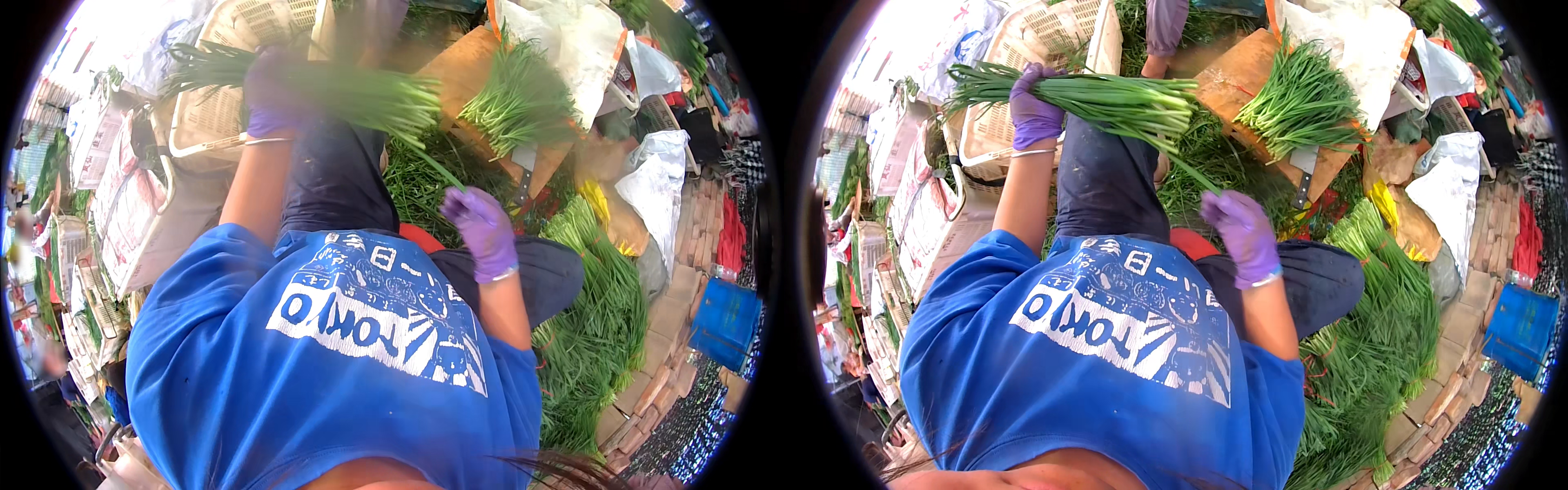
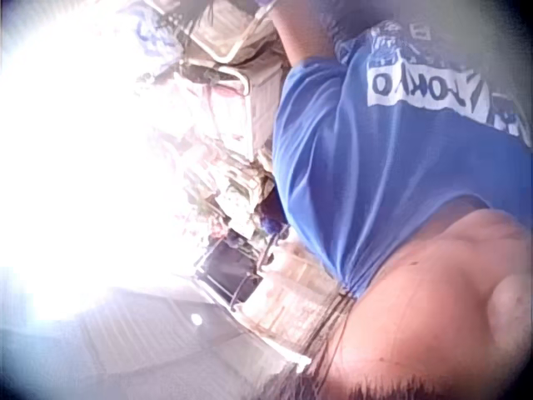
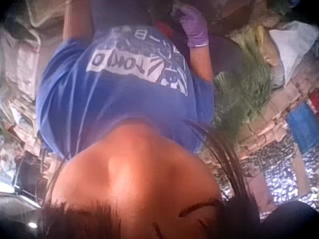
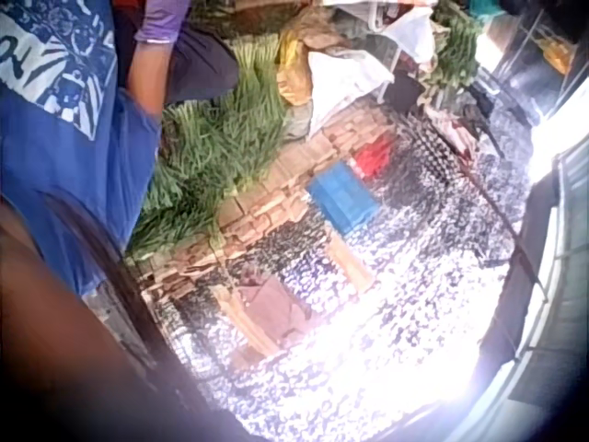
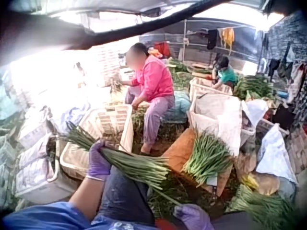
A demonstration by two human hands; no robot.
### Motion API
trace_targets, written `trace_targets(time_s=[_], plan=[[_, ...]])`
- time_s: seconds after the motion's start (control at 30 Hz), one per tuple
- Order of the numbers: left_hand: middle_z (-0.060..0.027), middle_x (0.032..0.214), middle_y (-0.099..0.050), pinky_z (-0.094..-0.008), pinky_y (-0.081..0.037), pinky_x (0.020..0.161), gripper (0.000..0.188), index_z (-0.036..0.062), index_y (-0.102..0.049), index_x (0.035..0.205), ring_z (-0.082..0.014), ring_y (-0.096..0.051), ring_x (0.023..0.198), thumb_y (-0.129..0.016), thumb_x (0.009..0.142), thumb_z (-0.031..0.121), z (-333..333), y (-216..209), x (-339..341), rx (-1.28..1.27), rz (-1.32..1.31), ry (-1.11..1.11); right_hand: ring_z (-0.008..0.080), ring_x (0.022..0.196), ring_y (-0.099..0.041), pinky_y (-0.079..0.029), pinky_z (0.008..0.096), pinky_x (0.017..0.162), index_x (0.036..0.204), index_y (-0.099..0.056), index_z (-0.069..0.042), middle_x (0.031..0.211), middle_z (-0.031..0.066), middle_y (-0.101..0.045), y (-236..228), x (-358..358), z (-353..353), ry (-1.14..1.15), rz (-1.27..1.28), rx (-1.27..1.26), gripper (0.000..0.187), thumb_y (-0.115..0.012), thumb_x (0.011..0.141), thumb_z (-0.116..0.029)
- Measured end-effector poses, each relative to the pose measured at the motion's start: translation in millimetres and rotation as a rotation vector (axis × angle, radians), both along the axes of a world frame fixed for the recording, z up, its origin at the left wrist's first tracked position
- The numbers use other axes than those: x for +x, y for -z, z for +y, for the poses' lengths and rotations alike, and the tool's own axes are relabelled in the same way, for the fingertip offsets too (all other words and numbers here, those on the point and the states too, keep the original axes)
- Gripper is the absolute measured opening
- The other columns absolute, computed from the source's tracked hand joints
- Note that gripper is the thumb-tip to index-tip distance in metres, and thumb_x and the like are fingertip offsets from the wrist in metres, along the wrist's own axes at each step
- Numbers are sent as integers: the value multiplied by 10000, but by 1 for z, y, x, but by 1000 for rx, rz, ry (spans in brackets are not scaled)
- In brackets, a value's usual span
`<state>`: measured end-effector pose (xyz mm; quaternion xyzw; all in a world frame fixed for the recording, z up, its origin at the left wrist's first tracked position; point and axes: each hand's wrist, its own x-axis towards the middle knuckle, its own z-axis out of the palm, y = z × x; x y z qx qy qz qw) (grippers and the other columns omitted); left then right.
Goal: The person sorts through bundles of green stalks, uses a knife to trim the root ends, and ties the stalks into bundles with red plastic ribbon.
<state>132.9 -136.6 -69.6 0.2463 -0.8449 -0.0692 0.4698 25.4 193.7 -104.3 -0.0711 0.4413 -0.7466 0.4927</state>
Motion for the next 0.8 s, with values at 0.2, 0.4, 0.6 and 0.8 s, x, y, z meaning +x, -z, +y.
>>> trace_targets(time_s=[0.2, 0.4, 0.6, 0.8], plan=[[-60, 632, -514, -433, -443, 753, 53, 51, -507, 761, -204, -514, 607, -510, 736, 5, 12, -37, 0, 1064, 826, 361, 192, 811, -604, -458, 288, 761, 1012, -568, 40, 888, 116, -628, -4, -41, 57, -456, 1099, 1066, 300, -555, 788, -159], [-52, 714, -519, -444, -442, 742, 295, 106, -456, 989, -200, -524, 628, -514, 732, -27, -5, 16, -12, 429, 244, 289, 145, 901, -557, -420, 262, 799, 1125, -502, 6, 998, 94, -595, -37, -17, -21, -203, 168, 162, 408, -535, 836, -280], [-39, 765, -501, -429, -436, 755, 395, 144, -413, 1090, -187, -522, 644, -502, 748, -32, 33, -3, -31, 1005, 626, 626, 164, 790, -590, -461, 266, 729, 938, -592, 9, 857, 91, -619, -18, 12, -73, 190, 98, 41, 209, -533, 824, -156], [-30, 771, -530, -433, -436, 755, 284, 137, -448, 979, -179, -521, 627, -503, 755, -28, 29, -5, -28, 1247, 863, 649, 146, 798, -582, -457, 254, 752, 937, -596, 26, 869, 79, -617, -10, 11, -47, 530, 239, 165, 227, -531, 840, -169]])
